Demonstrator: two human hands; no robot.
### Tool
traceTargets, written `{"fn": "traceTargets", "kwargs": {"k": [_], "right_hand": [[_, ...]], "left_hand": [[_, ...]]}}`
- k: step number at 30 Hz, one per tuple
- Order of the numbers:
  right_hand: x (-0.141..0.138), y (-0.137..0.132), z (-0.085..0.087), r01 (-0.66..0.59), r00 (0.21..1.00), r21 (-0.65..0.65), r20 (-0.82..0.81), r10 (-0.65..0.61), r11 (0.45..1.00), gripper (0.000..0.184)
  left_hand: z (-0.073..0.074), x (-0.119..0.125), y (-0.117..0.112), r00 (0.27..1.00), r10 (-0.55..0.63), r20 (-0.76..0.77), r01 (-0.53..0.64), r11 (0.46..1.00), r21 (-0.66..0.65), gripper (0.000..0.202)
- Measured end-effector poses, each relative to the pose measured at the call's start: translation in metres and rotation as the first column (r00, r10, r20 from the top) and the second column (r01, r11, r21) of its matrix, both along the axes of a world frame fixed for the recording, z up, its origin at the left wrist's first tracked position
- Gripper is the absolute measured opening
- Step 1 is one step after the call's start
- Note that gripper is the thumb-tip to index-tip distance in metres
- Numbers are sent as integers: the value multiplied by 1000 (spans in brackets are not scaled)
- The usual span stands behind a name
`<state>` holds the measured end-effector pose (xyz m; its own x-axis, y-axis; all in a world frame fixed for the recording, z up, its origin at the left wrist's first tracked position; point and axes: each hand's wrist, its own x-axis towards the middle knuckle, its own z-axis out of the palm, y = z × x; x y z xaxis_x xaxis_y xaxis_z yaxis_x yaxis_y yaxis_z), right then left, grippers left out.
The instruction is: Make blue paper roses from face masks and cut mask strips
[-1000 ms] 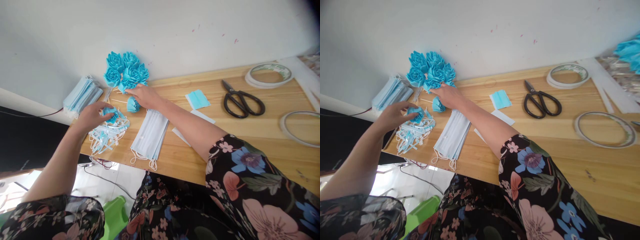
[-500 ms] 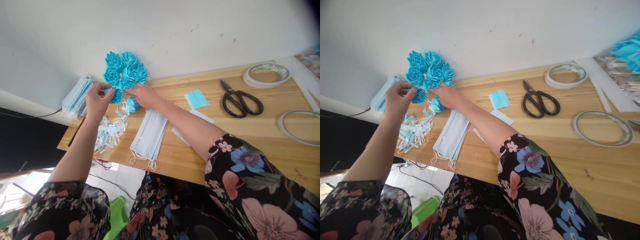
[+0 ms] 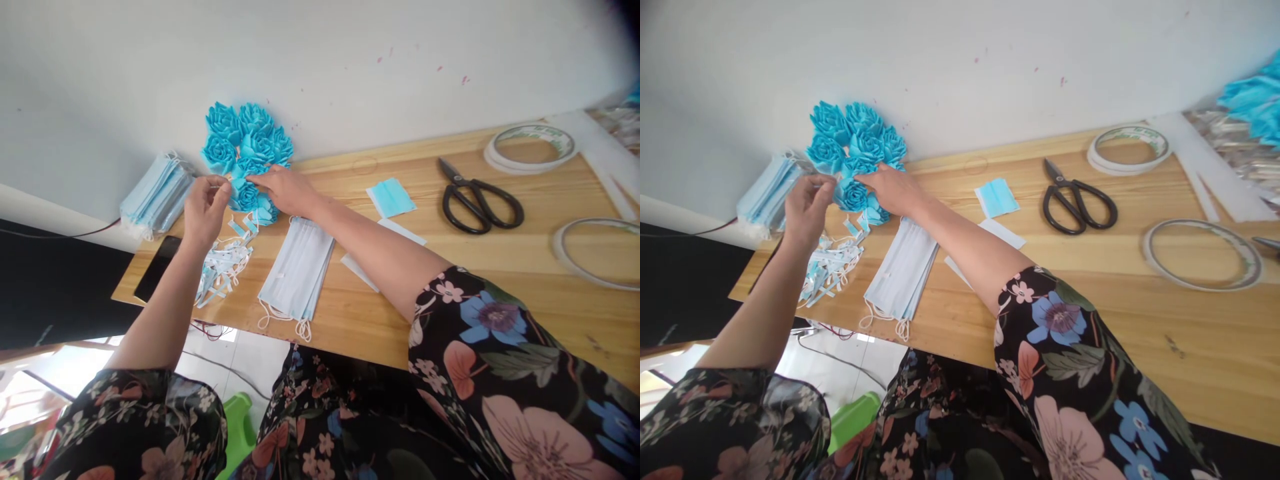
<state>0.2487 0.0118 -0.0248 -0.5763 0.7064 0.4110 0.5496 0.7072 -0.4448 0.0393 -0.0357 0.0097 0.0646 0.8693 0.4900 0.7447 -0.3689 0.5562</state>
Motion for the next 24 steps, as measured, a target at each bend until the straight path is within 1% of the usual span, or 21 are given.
{"fn": "traceTargets", "kwargs": {"k": [3, 5, 8, 10, 17, 19, 21, 24], "right_hand": [[1, -1, 2, -2, 1000, 0, -6, 2, 1000, 49], [1, -1, 3, -1, 1000, -4, -6, 1, 1000, 50], [2, -1, 3, 12, 1000, -8, -6, -12, 1000, 51], [1, 0, 1, 16, 1000, 0, -8, -16, 1000, 52], [1, 4, -3, 18, 999, 6, -45, -18, 1000, 53], [3, 2, 0, 29, 998, 7, -60, -28, 1000, 49], [6, 0, 5, 68, 994, 11, -82, -67, 998, 46], [9, -4, 14, 123, 987, 41, -110, -118, 992, 48]], "left_hand": [[-1, 0, -7, 993, -111, -30, 108, 991, -79, 31], [-2, 0, -9, 984, -172, -55, 165, 980, -114, 35], [0, -3, -8, 966, -227, -126, 210, 968, -134, 41], [3, -5, -5, 955, -242, -171, 216, 964, -157, 41], [12, -2, 10, 931, -228, -286, 169, 962, -216, 38], [13, 0, 13, 924, -218, -314, 158, 966, -206, 36], [12, 3, 14, 928, -192, -318, 140, 974, -179, 35], [8, 6, 15, 956, -118, -268, 86, 988, -129, 37]]}}
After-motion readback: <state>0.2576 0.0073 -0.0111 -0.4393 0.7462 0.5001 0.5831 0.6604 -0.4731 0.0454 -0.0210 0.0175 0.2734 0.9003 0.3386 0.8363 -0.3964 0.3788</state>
